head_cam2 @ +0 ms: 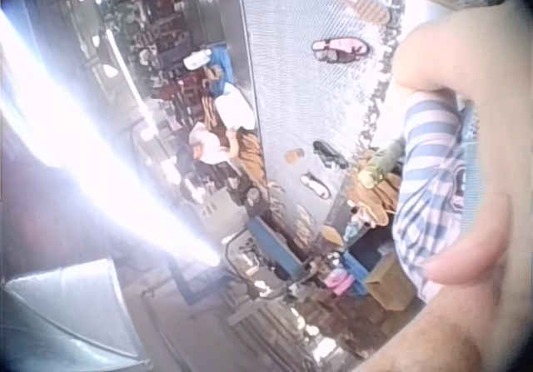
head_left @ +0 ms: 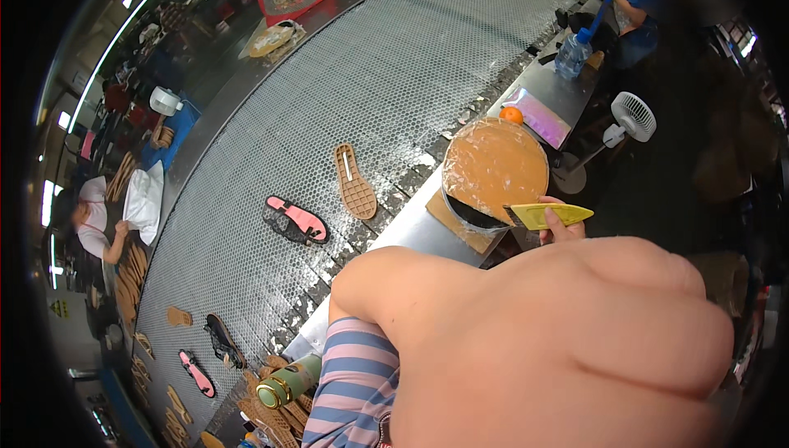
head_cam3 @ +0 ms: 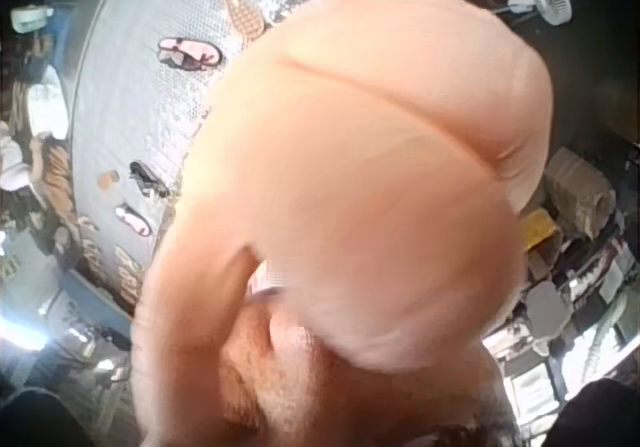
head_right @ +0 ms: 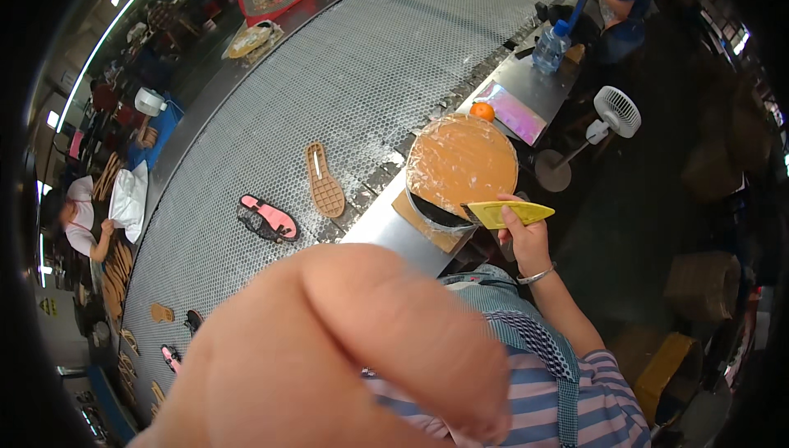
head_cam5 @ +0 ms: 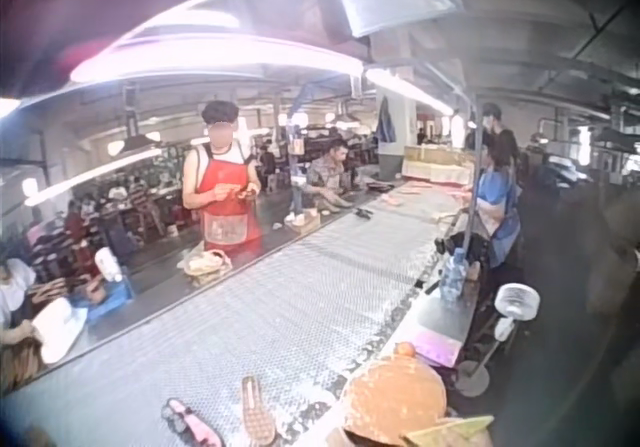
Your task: The person picks up sandal soles from a conveyor belt and applies glue around their edges using a plastic scraper.
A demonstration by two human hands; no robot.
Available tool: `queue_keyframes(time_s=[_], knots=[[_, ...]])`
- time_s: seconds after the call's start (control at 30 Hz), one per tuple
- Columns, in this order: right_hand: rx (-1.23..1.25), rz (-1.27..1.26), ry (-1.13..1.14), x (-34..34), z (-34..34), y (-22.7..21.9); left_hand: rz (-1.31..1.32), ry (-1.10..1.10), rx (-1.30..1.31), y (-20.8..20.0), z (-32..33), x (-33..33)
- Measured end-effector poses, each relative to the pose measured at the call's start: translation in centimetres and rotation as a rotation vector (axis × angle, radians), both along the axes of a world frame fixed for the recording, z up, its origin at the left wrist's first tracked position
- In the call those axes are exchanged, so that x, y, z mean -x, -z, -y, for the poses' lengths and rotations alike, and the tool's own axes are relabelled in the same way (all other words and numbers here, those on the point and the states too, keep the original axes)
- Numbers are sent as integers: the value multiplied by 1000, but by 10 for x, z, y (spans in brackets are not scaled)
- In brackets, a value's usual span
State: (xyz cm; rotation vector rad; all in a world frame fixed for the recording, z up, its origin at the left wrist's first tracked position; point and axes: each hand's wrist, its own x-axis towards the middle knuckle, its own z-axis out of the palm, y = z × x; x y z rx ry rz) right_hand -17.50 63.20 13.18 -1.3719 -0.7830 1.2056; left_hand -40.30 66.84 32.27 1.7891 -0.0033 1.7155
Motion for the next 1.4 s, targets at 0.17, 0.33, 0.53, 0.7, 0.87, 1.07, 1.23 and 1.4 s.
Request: queue_keyframes(time_s=[0.17,0.33,0.53,0.7,0.87,1.07,1.23,1.4], knots=[[-4,-11,0,4,-7,3,23,39,10,6,3,-9],[-28,1,-16,21,-20,-39,57,104,9,5,-6,-19],[7,-161,12,-2,-15,5,137,282,-54,-5,-36,-22],[67,-430,21,-13,-11,12,-234,-524,501,144,-77,30],[130,-644,21,-17,-16,26,-902,-1052,522,322,-51,71],[190,-673,33,-13,-25,30,-1337,-959,485,357,-10,49],[213,-674,29,-16,-26,32,-1300,-955,520,366,-12,52],[228,-653,27,-19,-30,31,-1281,-962,539,364,-14,48]])
